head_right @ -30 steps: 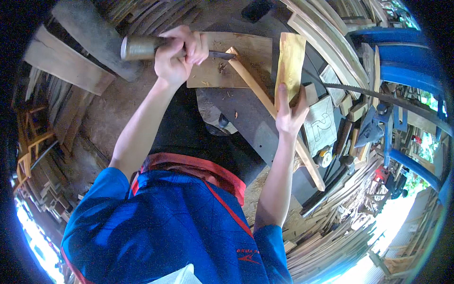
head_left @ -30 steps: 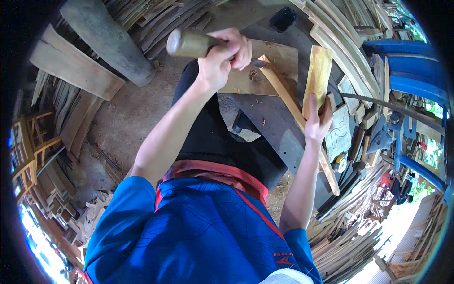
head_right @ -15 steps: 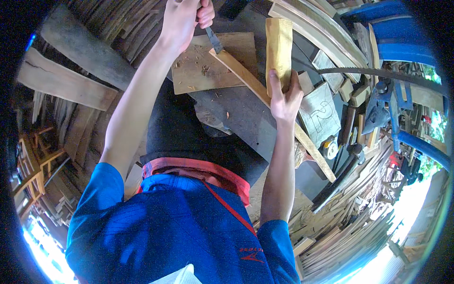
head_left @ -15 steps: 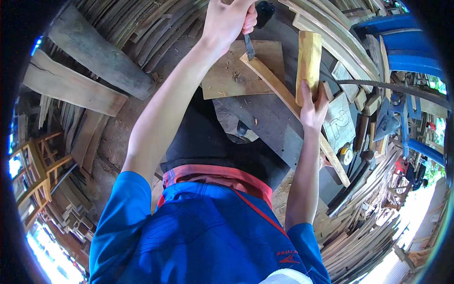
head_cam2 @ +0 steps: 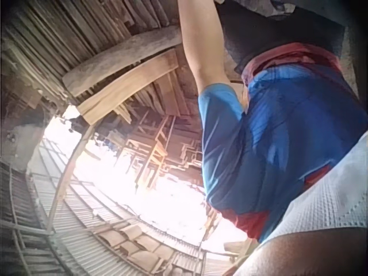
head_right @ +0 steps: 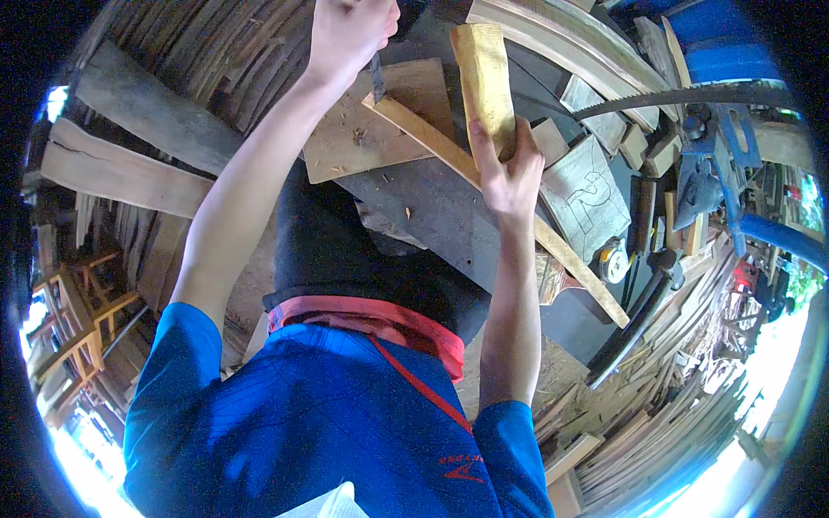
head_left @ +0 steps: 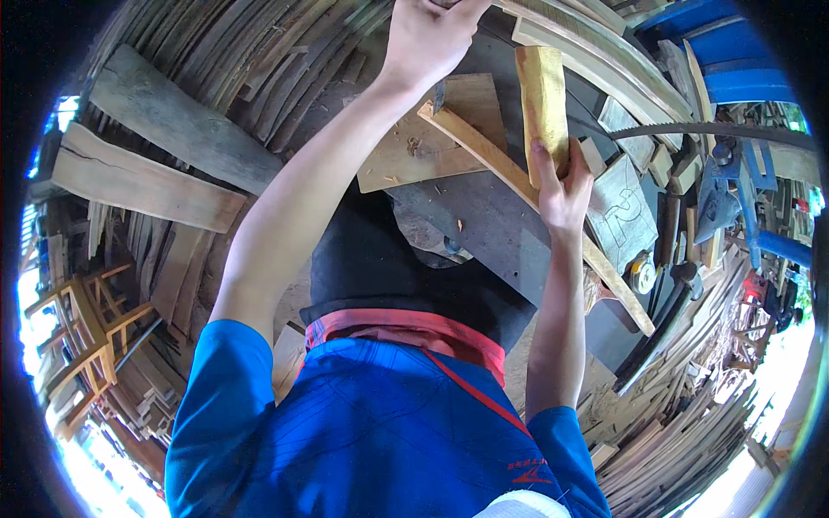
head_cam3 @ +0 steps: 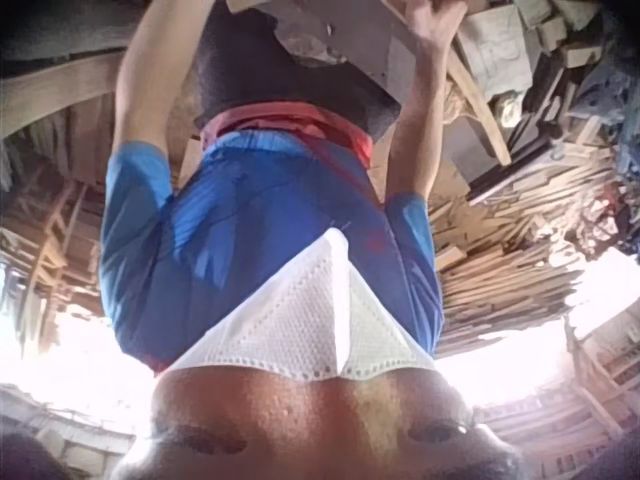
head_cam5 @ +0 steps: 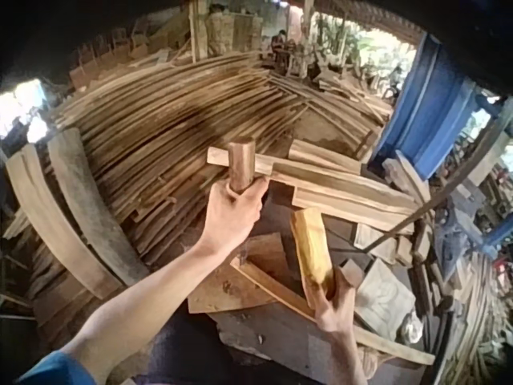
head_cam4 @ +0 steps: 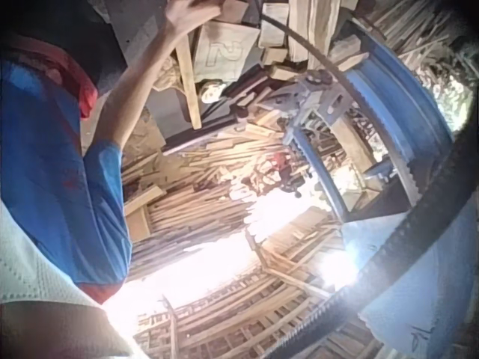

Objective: Using a chisel and a wooden mallet to carve or shape a piece of wood on a workbench.

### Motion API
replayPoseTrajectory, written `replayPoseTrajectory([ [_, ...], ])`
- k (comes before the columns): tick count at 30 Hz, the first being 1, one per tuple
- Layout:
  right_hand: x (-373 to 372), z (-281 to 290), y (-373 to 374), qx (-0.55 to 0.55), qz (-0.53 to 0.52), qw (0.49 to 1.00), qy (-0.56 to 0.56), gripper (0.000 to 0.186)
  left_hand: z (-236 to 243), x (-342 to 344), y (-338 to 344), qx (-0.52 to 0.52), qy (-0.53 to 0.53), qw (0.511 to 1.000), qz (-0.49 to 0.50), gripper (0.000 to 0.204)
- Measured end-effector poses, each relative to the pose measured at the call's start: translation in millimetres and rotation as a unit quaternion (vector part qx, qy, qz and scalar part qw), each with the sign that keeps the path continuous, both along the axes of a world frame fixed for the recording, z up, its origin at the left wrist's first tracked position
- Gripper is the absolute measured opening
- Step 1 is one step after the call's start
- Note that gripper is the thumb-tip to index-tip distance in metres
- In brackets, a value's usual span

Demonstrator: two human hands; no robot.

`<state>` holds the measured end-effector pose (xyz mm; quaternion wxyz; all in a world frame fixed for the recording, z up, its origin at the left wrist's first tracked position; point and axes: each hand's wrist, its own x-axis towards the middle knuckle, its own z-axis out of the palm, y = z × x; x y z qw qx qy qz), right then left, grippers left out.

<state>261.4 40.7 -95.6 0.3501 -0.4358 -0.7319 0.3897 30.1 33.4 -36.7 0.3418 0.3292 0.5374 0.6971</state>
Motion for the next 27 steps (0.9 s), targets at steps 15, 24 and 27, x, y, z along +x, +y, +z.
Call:
replayPoseTrajectory([
  [15,1.7,-0.3,0.7,-0.006,-0.002,1.000,0.012,0.035,7.4,16.7,4.2,-0.045,0.099,0.994,0.029,0.041],
  [24,4.4,1.3,1.0,-0.030,0.007,0.999,-0.014,0.041,7.9,19.7,7.0,-0.027,0.117,0.991,0.060,0.040],
  [27,4.1,1.4,0.9,-0.030,0.008,0.999,-0.012,0.039,8.3,20.3,5.9,-0.044,0.128,0.989,0.066,0.040],
])
